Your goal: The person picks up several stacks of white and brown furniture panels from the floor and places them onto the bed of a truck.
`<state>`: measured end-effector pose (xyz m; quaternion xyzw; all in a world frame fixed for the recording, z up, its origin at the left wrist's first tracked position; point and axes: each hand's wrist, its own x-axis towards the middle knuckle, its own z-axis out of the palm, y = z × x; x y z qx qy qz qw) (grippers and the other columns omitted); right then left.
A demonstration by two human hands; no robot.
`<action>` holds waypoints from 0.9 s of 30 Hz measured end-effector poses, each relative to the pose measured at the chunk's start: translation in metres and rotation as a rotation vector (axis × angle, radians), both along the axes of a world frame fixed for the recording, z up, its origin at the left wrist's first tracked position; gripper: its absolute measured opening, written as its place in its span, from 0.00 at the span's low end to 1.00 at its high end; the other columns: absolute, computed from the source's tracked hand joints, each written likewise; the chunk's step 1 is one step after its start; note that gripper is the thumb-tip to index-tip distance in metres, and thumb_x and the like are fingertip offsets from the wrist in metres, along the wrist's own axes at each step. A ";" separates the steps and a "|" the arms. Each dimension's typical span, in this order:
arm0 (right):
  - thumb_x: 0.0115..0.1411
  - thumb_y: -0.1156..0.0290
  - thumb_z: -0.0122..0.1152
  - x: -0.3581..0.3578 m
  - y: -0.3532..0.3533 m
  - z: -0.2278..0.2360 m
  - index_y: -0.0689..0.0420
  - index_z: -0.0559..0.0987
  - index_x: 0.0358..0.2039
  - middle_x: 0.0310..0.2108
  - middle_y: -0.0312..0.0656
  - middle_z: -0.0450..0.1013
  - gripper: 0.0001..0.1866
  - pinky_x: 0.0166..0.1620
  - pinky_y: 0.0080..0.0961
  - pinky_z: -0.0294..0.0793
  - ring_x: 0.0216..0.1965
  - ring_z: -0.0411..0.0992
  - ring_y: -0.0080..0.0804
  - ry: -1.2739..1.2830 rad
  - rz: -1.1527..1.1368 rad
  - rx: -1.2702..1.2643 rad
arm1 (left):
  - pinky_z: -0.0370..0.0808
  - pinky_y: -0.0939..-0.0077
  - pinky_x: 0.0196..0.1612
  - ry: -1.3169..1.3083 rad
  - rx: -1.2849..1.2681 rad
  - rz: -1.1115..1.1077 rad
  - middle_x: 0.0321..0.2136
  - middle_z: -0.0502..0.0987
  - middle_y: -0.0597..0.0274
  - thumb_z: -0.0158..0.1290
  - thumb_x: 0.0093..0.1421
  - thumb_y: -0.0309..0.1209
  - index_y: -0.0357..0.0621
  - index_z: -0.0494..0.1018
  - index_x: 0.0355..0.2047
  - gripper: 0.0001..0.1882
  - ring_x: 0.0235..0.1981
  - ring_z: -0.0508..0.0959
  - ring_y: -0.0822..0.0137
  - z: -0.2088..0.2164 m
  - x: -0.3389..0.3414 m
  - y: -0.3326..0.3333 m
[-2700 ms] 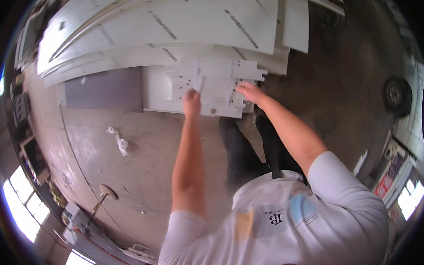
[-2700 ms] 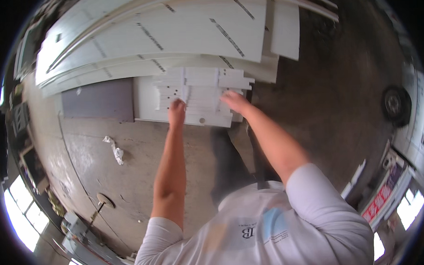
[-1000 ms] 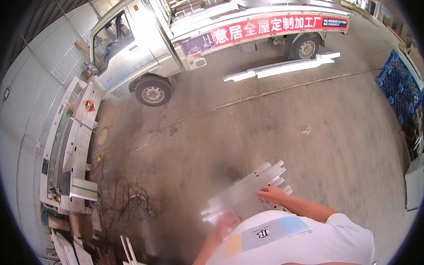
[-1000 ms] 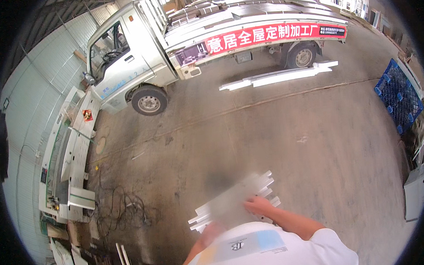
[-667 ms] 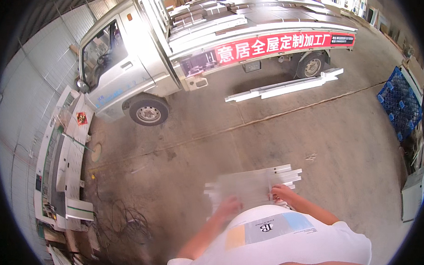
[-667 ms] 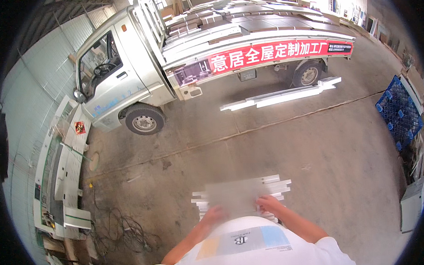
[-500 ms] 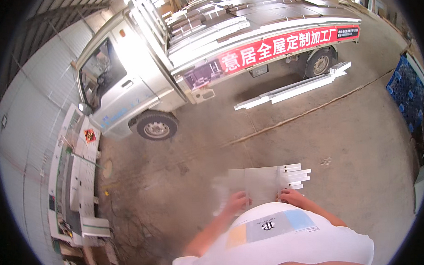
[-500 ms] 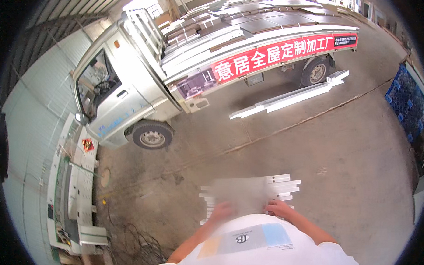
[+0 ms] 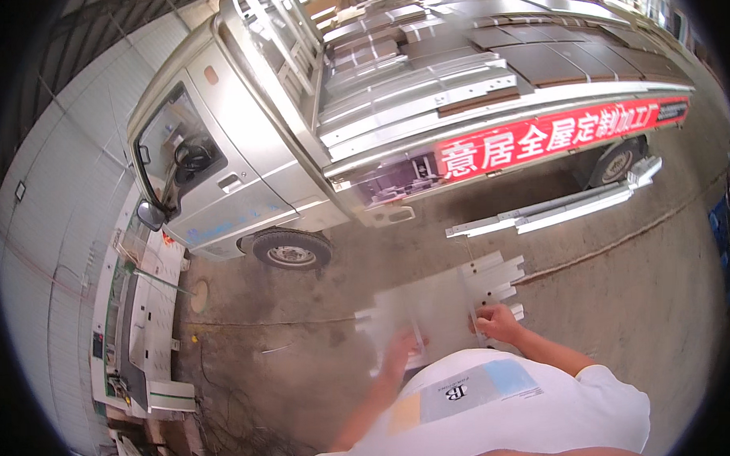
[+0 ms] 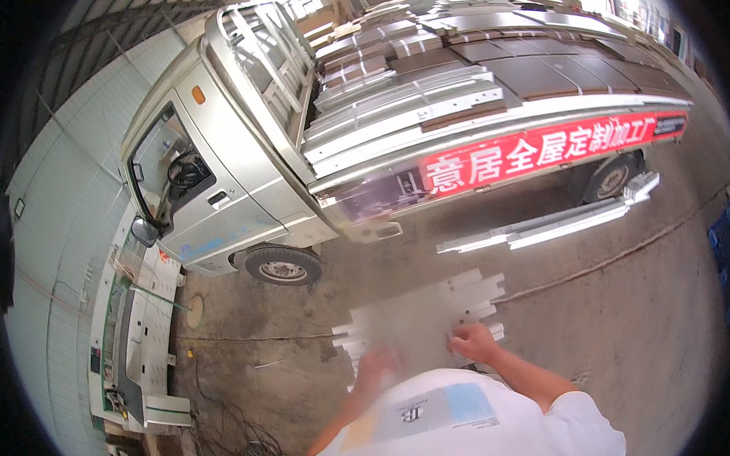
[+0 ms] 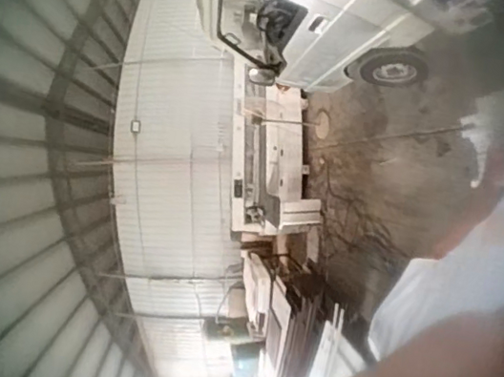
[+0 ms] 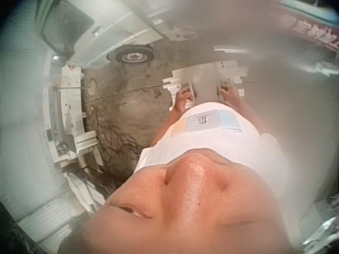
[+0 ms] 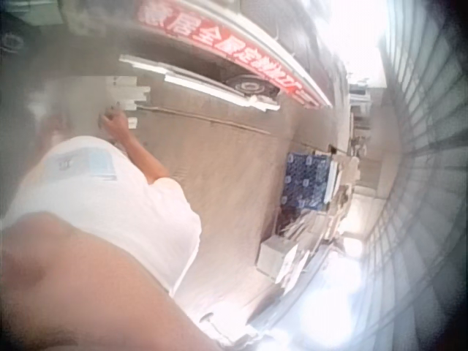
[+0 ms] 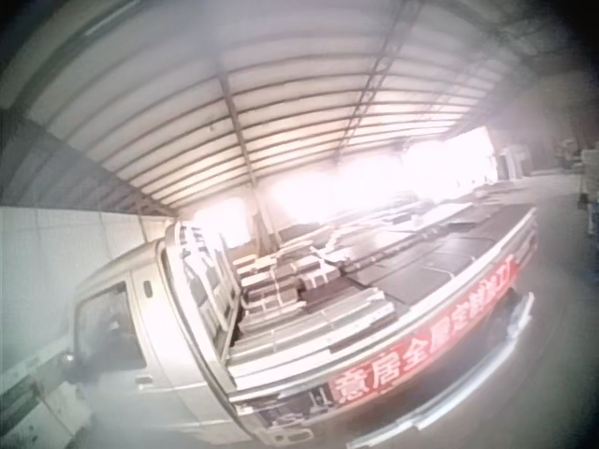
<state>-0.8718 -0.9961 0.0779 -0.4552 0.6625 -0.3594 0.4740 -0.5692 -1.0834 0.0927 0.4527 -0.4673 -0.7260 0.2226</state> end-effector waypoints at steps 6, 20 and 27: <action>0.52 0.67 0.62 -0.034 -0.174 0.033 0.60 0.79 0.22 0.16 0.42 0.72 0.09 0.25 0.28 0.67 0.19 0.67 0.25 0.081 -0.123 -0.355 | 0.78 0.71 0.41 0.020 -0.440 -0.033 0.42 0.81 0.58 0.55 0.56 0.27 0.37 0.76 0.52 0.22 0.39 0.81 0.66 0.031 -0.033 -0.179; 0.63 0.75 0.48 -0.135 -0.457 0.222 0.70 0.79 0.49 0.32 0.42 0.80 0.19 0.35 0.20 0.77 0.32 0.77 0.25 0.146 -0.233 -0.752 | 0.75 0.76 0.43 0.110 -0.508 -0.230 0.37 0.80 0.63 0.49 0.64 0.27 0.39 0.75 0.56 0.21 0.40 0.78 0.70 0.210 -0.196 -0.556; 0.63 0.69 0.54 -0.228 -0.684 0.281 0.61 0.84 0.38 0.23 0.30 0.75 0.13 0.25 0.16 0.64 0.22 0.66 0.14 -0.038 -0.296 -0.590 | 0.78 0.75 0.33 0.226 -0.567 0.018 0.31 0.82 0.56 0.50 0.62 0.33 0.34 0.80 0.41 0.15 0.31 0.82 0.67 0.258 -0.286 -0.742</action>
